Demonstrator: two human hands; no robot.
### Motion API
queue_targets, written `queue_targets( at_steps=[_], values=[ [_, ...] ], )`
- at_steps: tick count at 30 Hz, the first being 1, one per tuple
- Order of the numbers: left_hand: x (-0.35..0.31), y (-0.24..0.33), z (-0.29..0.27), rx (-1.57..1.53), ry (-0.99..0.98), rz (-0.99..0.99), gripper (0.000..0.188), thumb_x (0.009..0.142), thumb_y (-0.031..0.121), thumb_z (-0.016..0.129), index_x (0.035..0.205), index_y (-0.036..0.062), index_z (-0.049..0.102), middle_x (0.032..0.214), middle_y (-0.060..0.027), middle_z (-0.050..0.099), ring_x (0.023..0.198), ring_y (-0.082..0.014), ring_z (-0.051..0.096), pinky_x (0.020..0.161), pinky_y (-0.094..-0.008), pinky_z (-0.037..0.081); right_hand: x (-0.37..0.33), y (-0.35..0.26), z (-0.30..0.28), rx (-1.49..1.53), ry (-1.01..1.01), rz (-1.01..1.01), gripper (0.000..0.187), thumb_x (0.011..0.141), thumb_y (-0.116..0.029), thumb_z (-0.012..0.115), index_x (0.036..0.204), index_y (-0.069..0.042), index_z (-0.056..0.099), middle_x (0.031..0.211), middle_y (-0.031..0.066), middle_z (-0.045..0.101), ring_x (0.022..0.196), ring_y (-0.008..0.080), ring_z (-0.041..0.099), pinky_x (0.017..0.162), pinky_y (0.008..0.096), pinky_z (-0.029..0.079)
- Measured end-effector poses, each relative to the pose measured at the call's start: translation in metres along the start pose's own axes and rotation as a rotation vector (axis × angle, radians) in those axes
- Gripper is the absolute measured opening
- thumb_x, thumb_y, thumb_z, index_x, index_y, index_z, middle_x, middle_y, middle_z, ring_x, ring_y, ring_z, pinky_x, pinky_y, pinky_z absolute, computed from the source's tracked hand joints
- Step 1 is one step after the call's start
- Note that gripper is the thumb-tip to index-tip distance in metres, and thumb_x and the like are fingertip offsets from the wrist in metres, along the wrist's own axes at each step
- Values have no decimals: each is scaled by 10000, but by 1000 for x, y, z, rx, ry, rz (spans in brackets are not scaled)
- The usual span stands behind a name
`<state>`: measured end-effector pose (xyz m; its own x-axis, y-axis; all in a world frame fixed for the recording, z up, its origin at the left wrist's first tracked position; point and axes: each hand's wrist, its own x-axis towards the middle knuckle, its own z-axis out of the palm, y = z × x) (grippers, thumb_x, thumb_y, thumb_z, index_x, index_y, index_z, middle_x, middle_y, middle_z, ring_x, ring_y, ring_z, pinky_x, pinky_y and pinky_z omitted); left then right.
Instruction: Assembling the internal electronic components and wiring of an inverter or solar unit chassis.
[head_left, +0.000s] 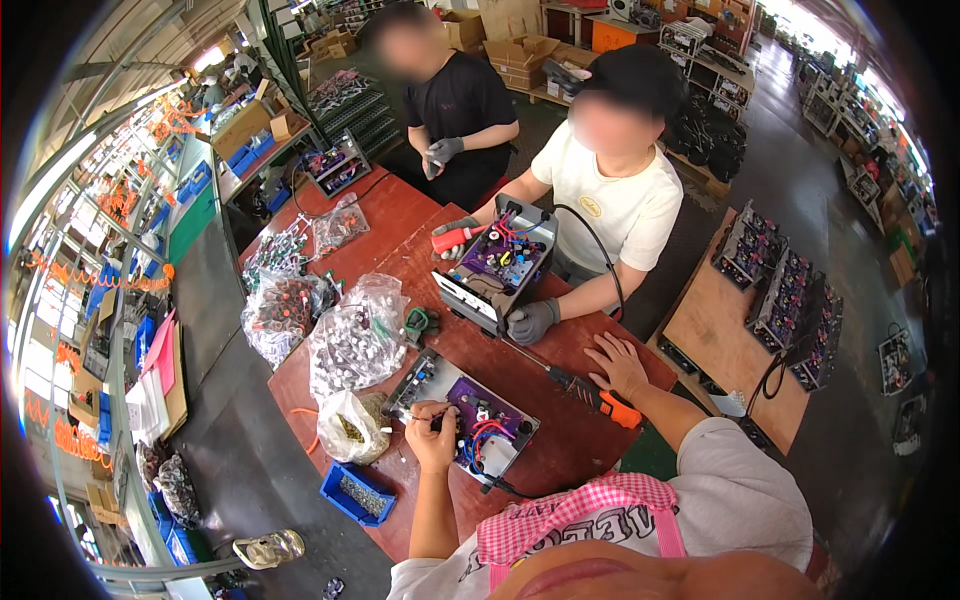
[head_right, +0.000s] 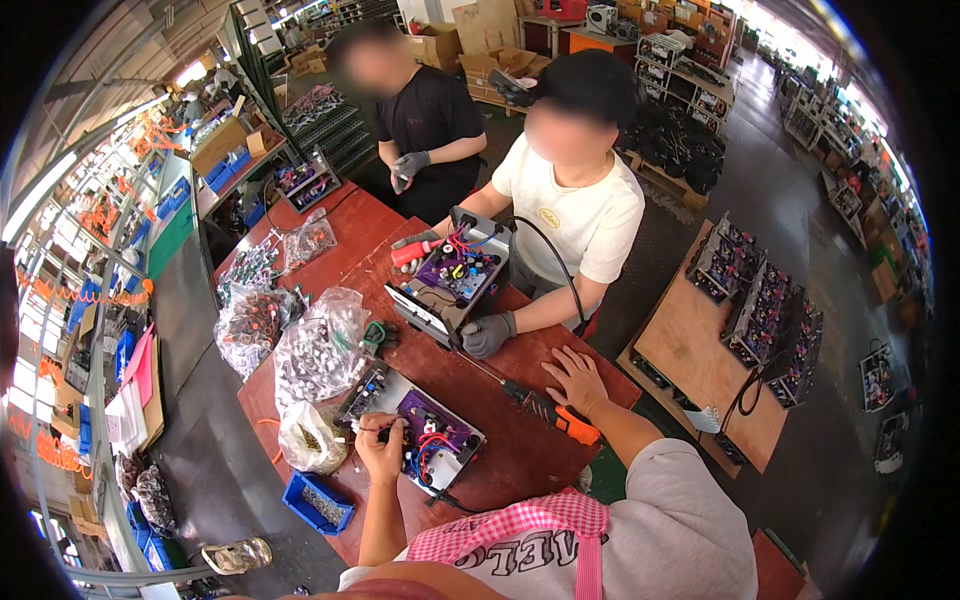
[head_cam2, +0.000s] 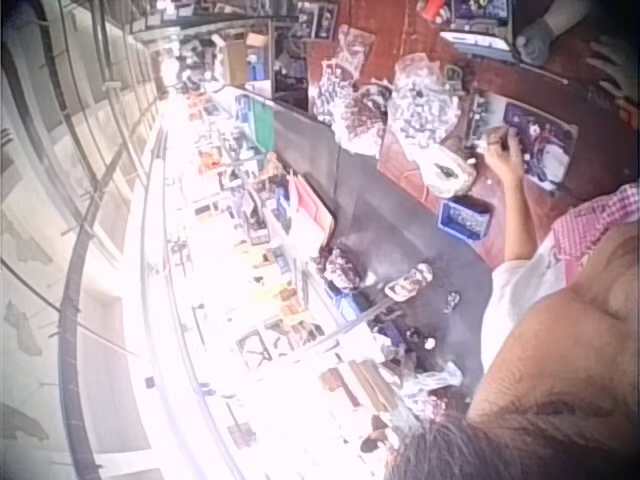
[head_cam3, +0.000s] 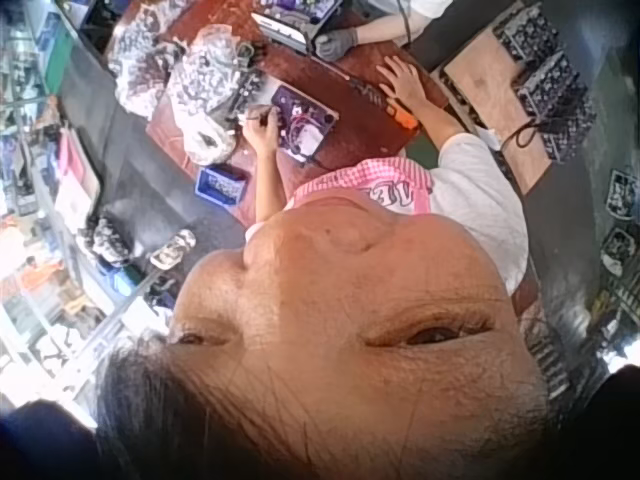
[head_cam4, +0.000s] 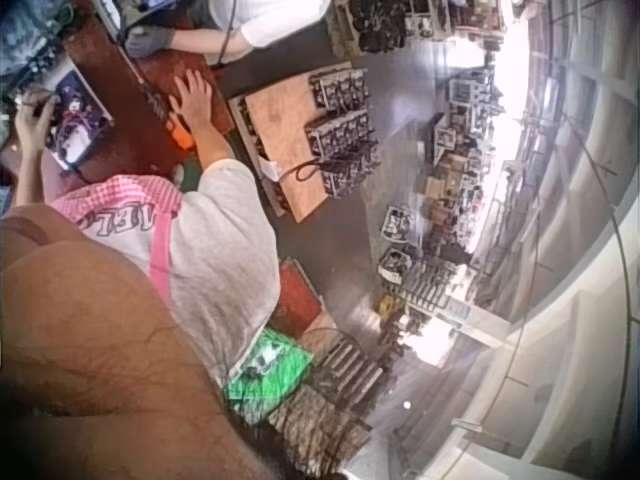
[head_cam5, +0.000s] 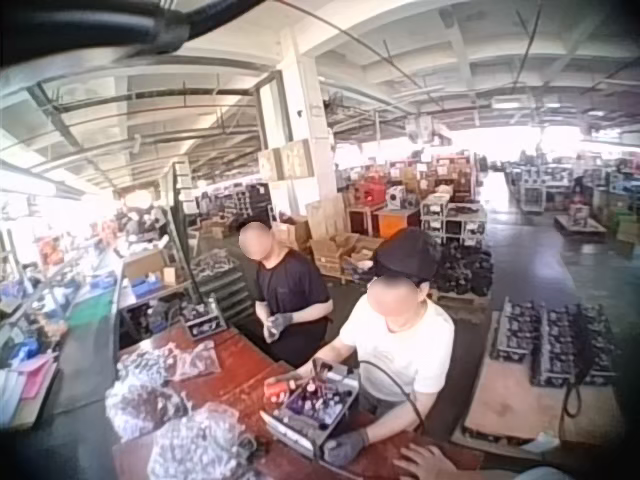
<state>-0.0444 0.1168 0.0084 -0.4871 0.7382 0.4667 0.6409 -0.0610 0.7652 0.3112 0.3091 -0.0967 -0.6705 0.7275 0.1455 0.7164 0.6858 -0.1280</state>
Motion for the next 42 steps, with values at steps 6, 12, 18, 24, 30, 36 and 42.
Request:
queue_targets(
  at_steps=[6, 12, 18, 24, 30, 36, 42],
  values=[
    [0, 1, 0, -3, -3, -6, 107, 773, 24, 741, 845, 56, 667, 840, -112, 645, 766, -260, 632, 706, -358, 498, 0, 0, 0, 1, 6, -3, 587, 855, -420, 653, 1397, -246, 511, 1514, 88, 399, 1428, 290, 316, 1145, 477, 259],
    [2, 4, -1, -3, -2, 4, 106, 775, 28, 743, 844, 54, 666, 833, -108, 640, 751, -253, 627, 695, -352, 495, 0, 1, 1, 7, 10, -1, 590, 851, -421, 658, 1396, -244, 514, 1512, 91, 399, 1428, 294, 314, 1144, 480, 260],
    [1, 1, 0, -1, 3, -1, 105, 775, 30, 742, 844, 54, 667, 830, -109, 639, 752, -254, 626, 692, -356, 491, 0, 1, 1, 10, 3, 1, 588, 854, -419, 655, 1397, -243, 512, 1512, 91, 400, 1428, 298, 315, 1147, 483, 258],
    [1, 2, 0, 4, 2, -6, 98, 779, 42, 740, 844, 53, 668, 830, -109, 639, 754, -258, 624, 697, -362, 490, 0, 0, 0, 12, 12, -7, 586, 854, -409, 655, 1394, -234, 512, 1510, 97, 403, 1425, 299, 322, 1148, 485, 256],
    [0, 1, 0, -4, 3, -7, 97, 781, 34, 737, 841, 55, 663, 835, -109, 646, 760, -260, 631, 698, -361, 494, 0, 1, 2, -2, 1, -3, 591, 855, -413, 653, 1399, -236, 505, 1513, 95, 396, 1427, 295, 317, 1148, 485, 254],
    [2, 6, -1, -5, -3, -2, 91, 787, 19, 728, 834, 50, 657, 839, -105, 651, 766, -245, 635, 709, -345, 498, 0, 2, 4, 0, -17, 7, 604, 854, -434, 651, 1409, -251, 496, 1520, 85, 386, 1431, 288, 309, 1150, 484, 252],
    [2, 6, -1, 6, -11, -20, 76, 796, 20, 722, 831, 47, 660, 836, -102, 646, 773, -235, 632, 719, -333, 497, 1, 1, 1, 1, -9, 4, 601, 849, -432, 657, 1401, -249, 502, 1514, 85, 393, 1427, 290, 317, 1145, 483, 263]
  ],
)
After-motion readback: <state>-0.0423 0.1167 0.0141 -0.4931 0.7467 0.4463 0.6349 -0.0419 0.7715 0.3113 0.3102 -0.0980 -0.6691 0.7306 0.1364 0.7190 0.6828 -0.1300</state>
